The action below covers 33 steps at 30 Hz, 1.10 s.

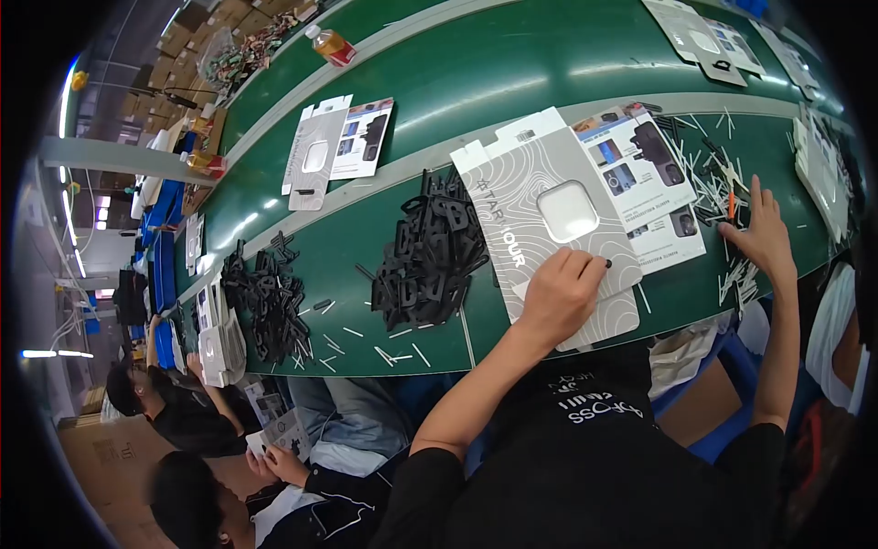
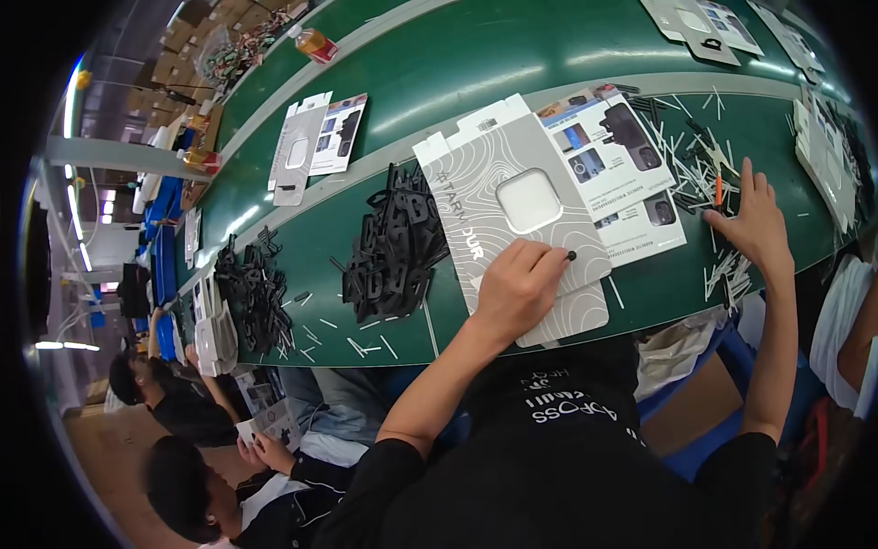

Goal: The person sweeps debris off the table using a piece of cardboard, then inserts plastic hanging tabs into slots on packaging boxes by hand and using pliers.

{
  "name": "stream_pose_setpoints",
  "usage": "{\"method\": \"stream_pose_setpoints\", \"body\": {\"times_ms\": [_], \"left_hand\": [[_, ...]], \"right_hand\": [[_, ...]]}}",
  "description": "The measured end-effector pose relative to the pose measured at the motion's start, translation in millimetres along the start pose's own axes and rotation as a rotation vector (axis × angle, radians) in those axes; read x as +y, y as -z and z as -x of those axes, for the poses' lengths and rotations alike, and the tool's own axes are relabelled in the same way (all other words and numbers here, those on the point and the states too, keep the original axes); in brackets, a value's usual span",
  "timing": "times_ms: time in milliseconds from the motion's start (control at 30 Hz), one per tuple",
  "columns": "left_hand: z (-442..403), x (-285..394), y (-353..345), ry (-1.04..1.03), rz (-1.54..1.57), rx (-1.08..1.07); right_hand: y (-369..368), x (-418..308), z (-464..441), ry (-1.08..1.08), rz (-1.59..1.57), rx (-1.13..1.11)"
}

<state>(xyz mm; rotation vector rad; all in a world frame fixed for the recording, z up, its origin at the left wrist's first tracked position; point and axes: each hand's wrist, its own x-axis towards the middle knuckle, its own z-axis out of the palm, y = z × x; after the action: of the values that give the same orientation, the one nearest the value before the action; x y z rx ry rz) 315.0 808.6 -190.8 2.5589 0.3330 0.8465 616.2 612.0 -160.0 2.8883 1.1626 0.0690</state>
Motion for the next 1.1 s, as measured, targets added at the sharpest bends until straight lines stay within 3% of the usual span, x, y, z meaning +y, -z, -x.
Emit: {"method": "stream_pose_setpoints", "body": {"times_ms": [67, 167, 267, 333, 400, 467, 500, 567, 667, 733, 1100], "left_hand": [[1.6, 1.1, -1.6, 0.015, 0.027, -0.031], [3.2, -0.7, 4.3, 0.044, 0.138, -0.011], [4.4, -5.7, 0.4, 0.042, 0.213, 0.02], [5.2, -5.3, 2.1, 0.06, 0.263, 0.006], [1.6, -4.4, 4.2, 0.133, 0.265, 0.022], [-2.2, -5.4, 7.3, 0.15, 0.24, 0.04], [-5.7, -3.8, 10.9, 0.152, 0.248, 0.031], [-12.3, 1.8, 17.1, 0.222, 0.198, 0.051], [-14.5, 6.2, 15.7, 0.207, 0.123, 0.076], [-17.4, 8.0, 13.2, 0.17, 0.05, 0.104], [-6.4, 16.3, -0.7, -0.024, -0.116, 0.129]], "right_hand": [[2.1, 4.2, -2.5, -0.016, -0.015, -0.091], [-10.7, 8.3, -2.5, -0.037, 0.0, -0.028], [-3.3, 13.2, -3.6, 0.003, -0.234, 0.092], [20.8, 8.9, 6.2, -0.063, -0.292, 0.048], [32.6, 16.6, 12.4, -0.193, -0.912, -0.063], [45.4, 17.5, 29.3, -0.099, -1.268, -0.168], [45.8, 13.6, 42.1, -0.111, -1.266, -0.172], [48.4, 1.1, 74.5, -0.001, -1.495, -0.506], [39.7, -23.9, 114.1, -0.114, -1.621, -0.896], [36.7, -41.6, 128.7, -0.149, -1.604, -1.041], [50.4, -92.7, 116.2, -0.158, -1.276, -1.099]]}}
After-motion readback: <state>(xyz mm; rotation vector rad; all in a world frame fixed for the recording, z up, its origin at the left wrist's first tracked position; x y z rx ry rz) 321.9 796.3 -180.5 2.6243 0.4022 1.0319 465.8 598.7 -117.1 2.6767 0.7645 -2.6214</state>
